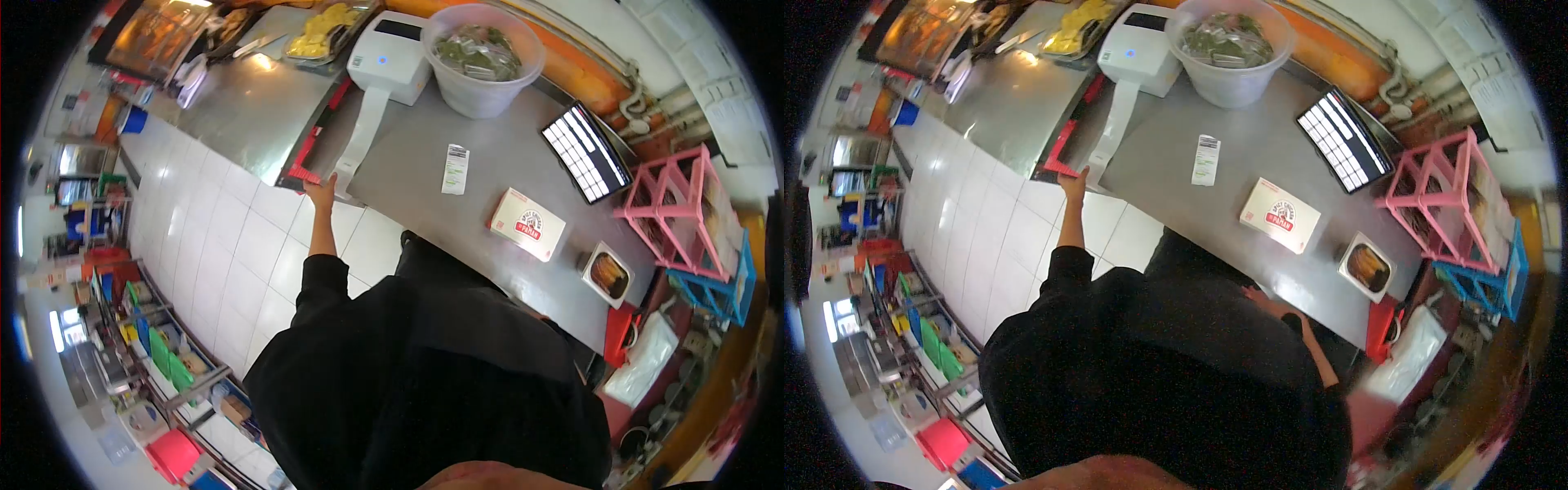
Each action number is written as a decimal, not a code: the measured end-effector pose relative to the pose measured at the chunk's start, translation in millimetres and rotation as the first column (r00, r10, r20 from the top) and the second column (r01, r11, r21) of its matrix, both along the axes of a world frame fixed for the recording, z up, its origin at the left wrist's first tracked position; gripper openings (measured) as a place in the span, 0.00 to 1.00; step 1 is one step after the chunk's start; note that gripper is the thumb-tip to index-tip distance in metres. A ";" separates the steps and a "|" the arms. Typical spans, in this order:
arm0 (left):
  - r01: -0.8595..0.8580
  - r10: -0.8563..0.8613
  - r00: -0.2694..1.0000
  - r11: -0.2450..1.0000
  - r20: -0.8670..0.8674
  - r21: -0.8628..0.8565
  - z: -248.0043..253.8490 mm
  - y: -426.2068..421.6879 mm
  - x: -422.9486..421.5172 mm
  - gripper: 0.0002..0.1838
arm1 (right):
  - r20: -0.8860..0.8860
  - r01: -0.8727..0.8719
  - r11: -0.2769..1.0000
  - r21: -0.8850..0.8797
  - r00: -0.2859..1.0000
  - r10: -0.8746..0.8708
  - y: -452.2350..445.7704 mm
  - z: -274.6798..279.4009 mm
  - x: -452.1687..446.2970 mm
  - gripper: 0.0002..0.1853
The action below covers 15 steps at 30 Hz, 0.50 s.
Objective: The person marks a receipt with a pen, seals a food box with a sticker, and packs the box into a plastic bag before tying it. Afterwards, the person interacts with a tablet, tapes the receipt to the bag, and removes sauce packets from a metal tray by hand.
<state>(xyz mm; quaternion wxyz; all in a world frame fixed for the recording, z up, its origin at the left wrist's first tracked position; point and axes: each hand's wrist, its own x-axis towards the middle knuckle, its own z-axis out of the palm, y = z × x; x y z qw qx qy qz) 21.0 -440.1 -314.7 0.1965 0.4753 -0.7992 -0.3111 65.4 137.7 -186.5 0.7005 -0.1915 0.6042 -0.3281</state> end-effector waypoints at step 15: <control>0.541 -0.317 0.830 0.258 -0.459 0.801 101.6 -0.2 19.9 0.13 | -0.819 -0.041 0.823 -0.566 0.143 -0.556 -345.6 23.0 -97.7 0.19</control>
